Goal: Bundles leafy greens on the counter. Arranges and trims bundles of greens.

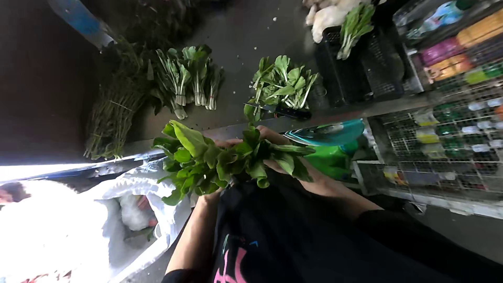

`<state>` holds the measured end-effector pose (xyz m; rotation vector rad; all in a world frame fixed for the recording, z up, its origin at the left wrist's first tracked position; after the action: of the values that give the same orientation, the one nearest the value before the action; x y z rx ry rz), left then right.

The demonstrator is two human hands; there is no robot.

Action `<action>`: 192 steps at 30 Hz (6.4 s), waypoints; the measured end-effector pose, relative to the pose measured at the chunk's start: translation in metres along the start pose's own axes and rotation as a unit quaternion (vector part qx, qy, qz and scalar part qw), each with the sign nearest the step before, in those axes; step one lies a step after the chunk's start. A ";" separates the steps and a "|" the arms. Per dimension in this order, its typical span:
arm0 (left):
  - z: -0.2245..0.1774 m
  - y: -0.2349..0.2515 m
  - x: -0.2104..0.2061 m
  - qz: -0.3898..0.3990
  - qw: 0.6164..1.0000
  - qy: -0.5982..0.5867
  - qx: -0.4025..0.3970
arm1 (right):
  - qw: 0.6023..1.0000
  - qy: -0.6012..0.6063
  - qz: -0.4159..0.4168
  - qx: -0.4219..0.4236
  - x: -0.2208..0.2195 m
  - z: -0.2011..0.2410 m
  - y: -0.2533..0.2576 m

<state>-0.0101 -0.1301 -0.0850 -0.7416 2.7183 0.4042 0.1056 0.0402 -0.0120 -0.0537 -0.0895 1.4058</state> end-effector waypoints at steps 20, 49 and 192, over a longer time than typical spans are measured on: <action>-0.001 0.032 -0.021 -0.036 0.999 -0.008 -0.010 | 0.994 -0.035 -0.077 0.073 0.020 -0.021 -0.008; 0.105 0.077 -0.176 -0.264 0.954 -0.110 0.095 | 0.943 0.298 -0.137 -0.056 0.252 -0.057 -0.032; 0.082 0.092 -0.228 -0.263 0.936 0.163 0.166 | 0.944 0.326 -0.037 -0.008 0.215 -0.046 -0.065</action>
<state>0.1459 0.0755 -0.0628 -1.4740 2.6108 -0.3215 0.2084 0.2424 -0.0455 -0.5203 0.4445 1.2512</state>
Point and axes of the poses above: each hand's wrist, its own y-axis towards the middle knuckle, its own x-axis out of the back of the hand, z = x × y, the point moved 4 cm from there along y, towards the middle knuckle, and after that the axes turned 7 degrees about z, right-handed, at the moved point
